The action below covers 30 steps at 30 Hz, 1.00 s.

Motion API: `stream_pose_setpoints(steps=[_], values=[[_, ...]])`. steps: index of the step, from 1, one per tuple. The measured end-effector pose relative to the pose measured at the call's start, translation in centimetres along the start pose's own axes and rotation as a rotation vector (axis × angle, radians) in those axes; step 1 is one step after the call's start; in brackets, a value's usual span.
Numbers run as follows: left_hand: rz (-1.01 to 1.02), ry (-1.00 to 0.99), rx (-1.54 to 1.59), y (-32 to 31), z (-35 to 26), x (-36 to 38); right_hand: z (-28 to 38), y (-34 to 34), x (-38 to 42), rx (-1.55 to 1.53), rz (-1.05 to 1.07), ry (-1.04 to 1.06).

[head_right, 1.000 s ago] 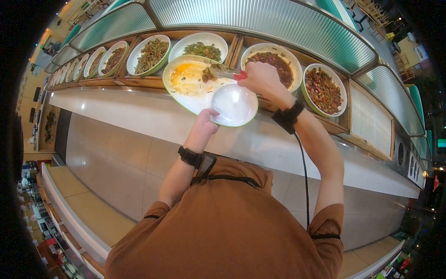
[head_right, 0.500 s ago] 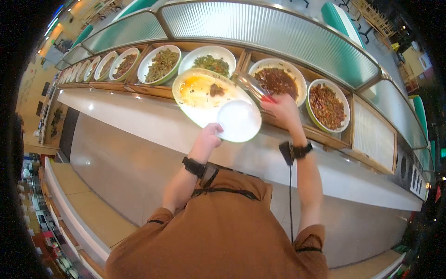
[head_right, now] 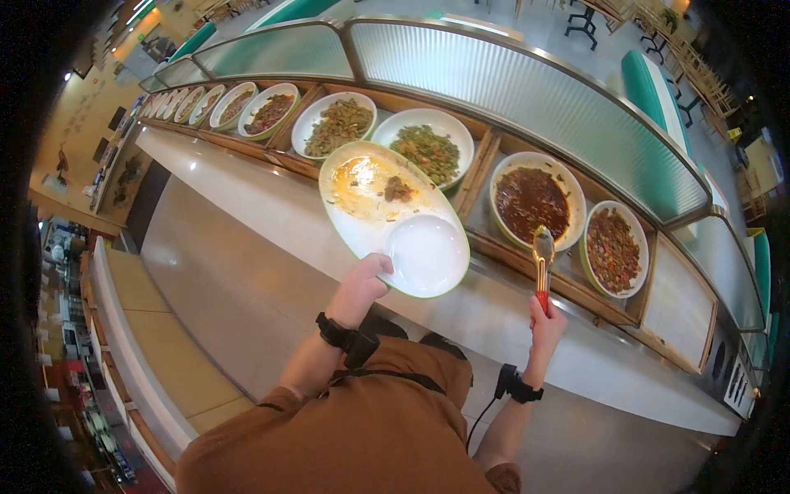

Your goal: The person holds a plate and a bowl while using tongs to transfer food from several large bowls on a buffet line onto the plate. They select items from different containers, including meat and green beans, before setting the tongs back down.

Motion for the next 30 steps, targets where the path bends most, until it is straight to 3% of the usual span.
stream_pose_setpoints(steps=[8,14,17,19,23,30], values=[[-0.001,-0.06,0.013,8.8,0.8,-0.8,4.4,-7.1,2.8,0.033,-0.025,0.02],[0.021,-0.097,0.068,17.5,3.5,-2.2,7.7,-16.4,5.5,0.086,0.018,0.103],[-0.002,-0.058,-0.051,21.0,4.2,-3.3,8.6,-20.9,7.2,0.089,0.017,0.112],[-0.022,-0.132,-0.081,22.9,4.5,-4.6,8.8,-23.2,8.1,0.093,-0.005,0.099],[-0.016,-0.062,-0.208,24.8,4.6,-6.3,9.5,-25.8,9.4,0.13,-0.01,0.079],[0.061,0.071,-0.094,24.7,3.3,-7.2,11.0,-26.2,8.4,0.113,0.008,0.053]])
Point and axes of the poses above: each hand's wrist, its own x-axis away from the middle knuckle, its own y-axis out of the back of the hand, z = x × y, the point moved 8 cm from there along -x, towards the middle knuckle, and after that the axes turned 15 degrees about y, right-handed, at the moved point
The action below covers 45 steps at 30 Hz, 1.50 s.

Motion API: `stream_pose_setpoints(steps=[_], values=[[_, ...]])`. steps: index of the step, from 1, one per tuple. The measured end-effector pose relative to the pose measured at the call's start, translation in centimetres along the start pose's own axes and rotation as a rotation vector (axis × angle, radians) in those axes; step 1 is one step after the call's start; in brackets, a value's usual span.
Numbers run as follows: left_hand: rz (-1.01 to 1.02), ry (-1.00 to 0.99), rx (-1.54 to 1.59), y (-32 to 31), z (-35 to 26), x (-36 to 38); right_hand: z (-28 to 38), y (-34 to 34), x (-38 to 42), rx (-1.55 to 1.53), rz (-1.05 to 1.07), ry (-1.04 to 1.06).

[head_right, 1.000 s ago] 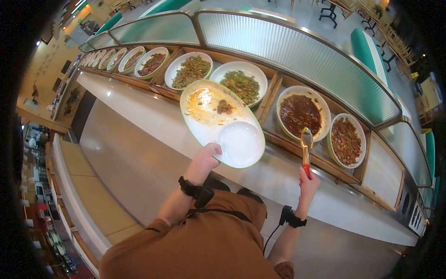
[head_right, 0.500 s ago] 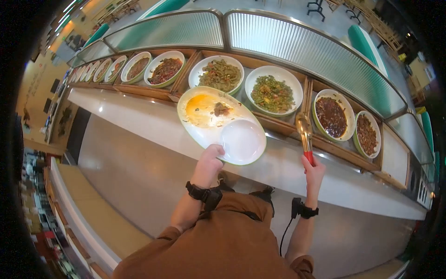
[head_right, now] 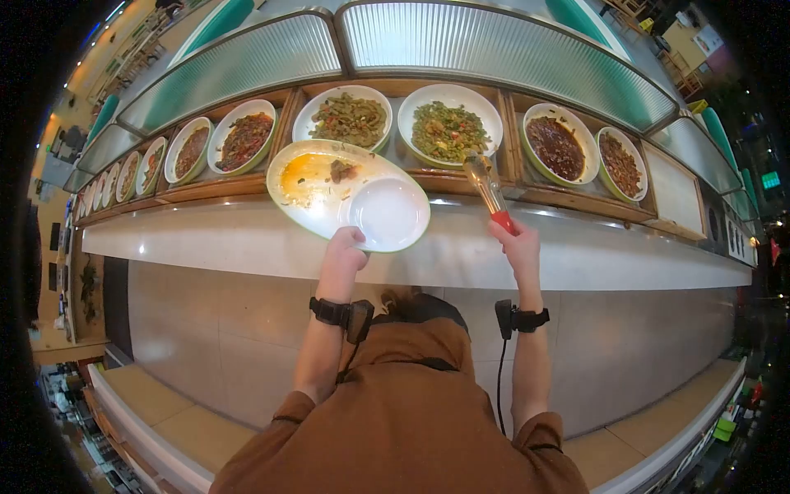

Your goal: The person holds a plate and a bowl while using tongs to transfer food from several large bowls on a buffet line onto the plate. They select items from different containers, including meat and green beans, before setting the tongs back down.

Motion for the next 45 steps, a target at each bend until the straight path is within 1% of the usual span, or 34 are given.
stream_pose_setpoints(steps=[2,6,8,10,11,13,14,17,19,20,21,22,23,24,26,27,29,30,33,34,35,37,38,41,44,45], values=[[-0.013,-0.04,-0.013,-0.5,1.3,-1.5,0.4,0.6,-0.8,-0.018,0.011,-0.043],[-0.043,-0.103,-0.016,-1.0,0.7,-2.0,1.2,1.3,-3.3,-0.125,0.072,-0.142],[-0.059,-0.126,-0.06,-1.2,0.8,-2.7,1.4,1.5,-5.6,-0.107,0.148,-0.123],[-0.068,-0.098,-0.057,-1.5,0.1,-2.6,2.8,1.7,-7.6,-0.049,0.241,-0.135],[-0.072,-0.084,-0.057,-1.7,0.0,-2.6,3.2,1.5,-8.3,-0.085,0.259,-0.148],[-0.035,-0.033,0.043,-2.3,1.4,-3.6,3.5,1.4,-10.1,-0.158,0.293,-0.169],[-0.016,-0.016,0.089,-2.6,1.8,-4.2,2.9,1.7,-11.1,-0.118,0.299,-0.201],[-0.032,-0.005,-0.029,-3.0,2.0,-4.7,1.4,2.5,-14.5,0.027,0.407,-0.134],[-0.046,-0.053,0.005,-2.9,2.3,-4.7,3.4,4.0,-16.0,0.273,0.424,-0.056],[-0.053,-0.08,0.027,-2.9,2.0,-5.0,3.9,4.4,-16.8,0.338,0.457,-0.046],[-0.012,-0.027,0.124,-3.3,1.1,-4.8,4.2,4.6,-17.6,0.404,0.491,-0.037],[0.03,0.033,0.218,-3.8,-0.3,-4.0,4.5,4.5,-18.6,0.487,0.55,0.041],[0.024,0.05,0.195,-3.9,-0.4,-3.7,4.8,4.3,-19.1,0.569,0.612,0.116],[0.019,0.066,0.171,-4.0,-0.5,-3.4,6.5,4.3,-19.4,0.742,0.583,0.202],[-0.09,-0.024,-0.1,-3.5,0.2,-3.8,7.7,3.9,-19.8,0.918,0.553,0.296],[-0.07,0.007,-0.088,-3.7,0.1,-3.8,8.3,3.6,-20.1,1.024,0.538,0.348],[-0.036,0.073,-0.062,-3.8,-0.4,-3.2,8.8,2.4,-20.9,1.121,0.492,0.475],[-0.033,0.062,-0.067,-3.8,-0.6,-3.0,9.1,1.6,-21.0,1.169,0.469,0.541],[-0.026,0.048,-0.052,-3.8,-0.7,-2.7,10.5,-1.4,-20.4,1.139,0.441,0.646],[-0.024,0.062,-0.034,-3.7,-0.7,-2.7,10.4,-2.7,-20.5,1.176,0.449,0.756],[-0.023,0.076,-0.018,-3.6,-0.7,-2.6,10.4,-3.6,-20.5,1.193,0.462,0.79],[-0.095,-0.001,-0.084,-3.3,-2.1,-1.8,10.8,-5.5,-20.1,1.224,0.492,0.861],[-0.131,-0.038,-0.117,-3.2,-2.6,-1.5,10.8,-6.2,-19.9,1.235,0.512,0.858],[-0.12,-0.064,-0.1,-3.1,-2.4,-1.6,10.6,-7.0,-19.7,1.246,0.537,0.819],[-0.067,0.001,-0.022,-2.8,1.0,-3.8,8.6,-7.1,-20.7,1.134,0.549,0.708],[-0.072,0.02,-0.021,-2.8,0.6,-3.4,8.4,-7.1,-20.9,1.129,0.554,0.68]])
Point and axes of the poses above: each hand's wrist, its own x-axis away from the middle knuckle, its own y-axis out of the back of the hand, z = x × y, the point moved 8 cm from there along -x, towards the middle knuckle, and after that the axes turned 15 degrees about y, right-handed, at the moved point
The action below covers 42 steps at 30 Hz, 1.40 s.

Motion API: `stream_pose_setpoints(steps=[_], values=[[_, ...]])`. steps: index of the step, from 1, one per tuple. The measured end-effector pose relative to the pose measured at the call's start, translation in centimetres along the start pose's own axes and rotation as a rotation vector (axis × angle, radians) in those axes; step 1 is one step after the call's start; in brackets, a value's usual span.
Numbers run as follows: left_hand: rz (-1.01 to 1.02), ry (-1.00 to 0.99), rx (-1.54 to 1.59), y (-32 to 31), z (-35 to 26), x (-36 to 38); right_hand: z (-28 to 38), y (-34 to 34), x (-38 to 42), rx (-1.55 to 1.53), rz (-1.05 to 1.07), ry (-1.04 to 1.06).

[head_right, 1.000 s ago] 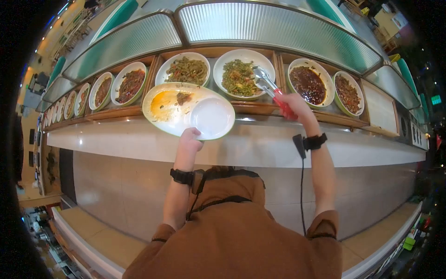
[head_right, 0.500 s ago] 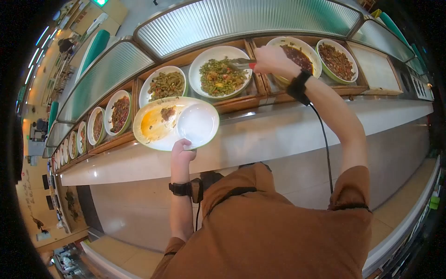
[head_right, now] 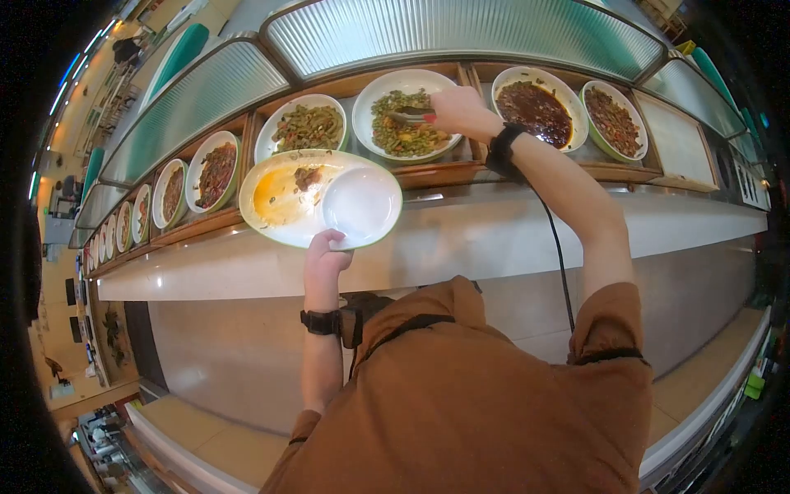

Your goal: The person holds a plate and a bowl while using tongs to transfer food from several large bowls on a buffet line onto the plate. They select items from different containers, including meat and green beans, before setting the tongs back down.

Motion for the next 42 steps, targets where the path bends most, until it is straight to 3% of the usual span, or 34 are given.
stream_pose_setpoints(steps=[11,14,17,26,29,33,36,42], values=[[-0.016,0.021,-0.054,-0.3,-1.7,0.9,-3.3,-0.9,2.2,-0.345,-0.002,-0.201],[-0.022,0.091,-0.029,-0.4,-2.8,1.8,-4.1,-2.7,3.0,-0.618,0.018,-0.263],[0.024,-0.007,-0.016,0.1,-0.9,0.3,-4.7,-4.4,3.6,-0.86,-0.016,-0.313],[0.064,0.004,0.0,0.1,-1.6,1.0,-3.8,-4.0,4.7,-1.011,-0.041,-0.463],[0.03,-0.088,0.0,0.1,-1.8,1.1,-3.1,-3.1,4.2,-1.11,-0.11,-0.425],[0.011,-0.078,-0.079,0.5,-0.9,0.4,-0.9,-0.7,2.5,-1.093,-0.042,-0.408],[0.027,-0.094,-0.088,0.5,-1.0,0.8,2.3,0.5,0.5,-1.244,-0.023,-0.29],[0.03,-0.14,-0.056,-0.4,-0.2,1.0,9.2,2.0,-2.8,-1.18,0.065,-0.057]])
Point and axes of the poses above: each hand's wrist, its own x-axis away from the middle knuckle, its own y-axis out of the back of the hand, z = x × y, the point moved 8 cm from there along -x, towards the middle knuckle, and after that the axes turned 15 degrees about y, right-handed, at the moved point
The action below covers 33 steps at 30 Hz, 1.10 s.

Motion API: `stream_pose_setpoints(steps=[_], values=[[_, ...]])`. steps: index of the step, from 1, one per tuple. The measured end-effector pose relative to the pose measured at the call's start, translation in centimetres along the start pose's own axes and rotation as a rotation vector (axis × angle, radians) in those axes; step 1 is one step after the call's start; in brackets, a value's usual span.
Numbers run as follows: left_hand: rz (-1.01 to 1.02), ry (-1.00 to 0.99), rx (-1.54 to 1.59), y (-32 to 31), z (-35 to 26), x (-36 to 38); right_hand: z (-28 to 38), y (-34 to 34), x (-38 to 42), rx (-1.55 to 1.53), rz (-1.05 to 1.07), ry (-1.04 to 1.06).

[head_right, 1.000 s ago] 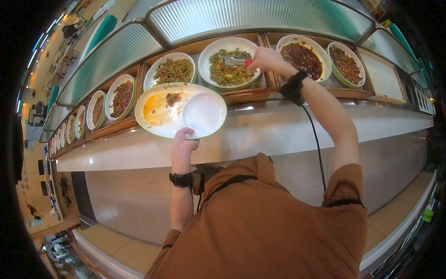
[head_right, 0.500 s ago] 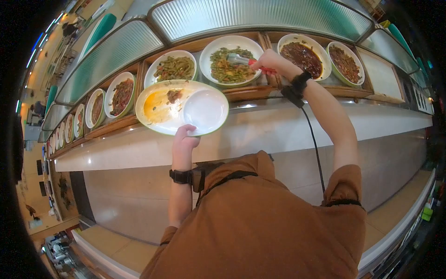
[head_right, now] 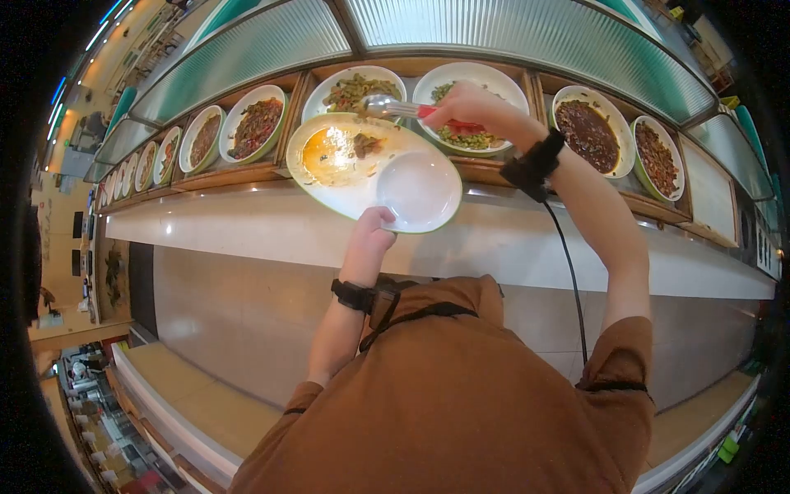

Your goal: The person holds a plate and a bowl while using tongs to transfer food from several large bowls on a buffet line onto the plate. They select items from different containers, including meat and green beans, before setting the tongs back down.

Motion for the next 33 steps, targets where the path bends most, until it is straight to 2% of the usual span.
stream_pose_setpoints(steps=[2,5,9,14,16,20,22,24,26,29,33], values=[[0.032,0.032,0.019,-0.4,0.2,-0.6,-0.3,-1.3,-1.3,0.044,0.054,0.018],[-0.002,-0.047,-0.047,-0.6,1.0,-1.5,1.0,-3.4,-2.5,0.202,0.155,0.078],[0.012,0.022,0.002,-0.3,-0.8,-0.3,3.0,-5.0,-3.3,0.598,0.17,0.161],[0.027,0.118,0.051,-0.1,-2.0,0.6,3.0,-6.5,-4.3,0.681,0.195,0.139],[0.034,0.092,0.059,-0.2,-1.6,0.3,3.1,-6.8,-4.2,0.74,0.194,0.151],[0.017,0.038,-0.028,-0.3,-0.8,-0.4,2.6,-6.7,-4.3,0.74,0.164,0.169],[0.054,0.173,0.276,-0.7,-2.2,0.4,2.2,-6.5,-4.4,0.698,0.176,0.143],[0.048,0.193,0.279,-0.8,-2.3,0.6,2.2,-6.0,-4.0,0.633,0.173,0.115],[0.0,0.097,-0.021,-0.2,-1.6,0.3,2.1,-5.7,-3.8,0.593,0.171,0.101],[0.039,0.145,0.036,-0.2,-0.9,0.1,1.6,-5.2,-3.2,0.51,0.167,0.106],[-0.007,0.048,-0.023,0.0,0.0,-0.5,1.9,-1.7,-2.6,0.313,0.075,0.057]])
Point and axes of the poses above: each hand's wrist, its own x-axis away from the middle knuckle, its own y-axis out of the back of the hand, z = x × y, the point moved 8 cm from there along -x, towards the middle knuckle, and after that the axes turned 15 degrees about y, right-handed, at the moved point
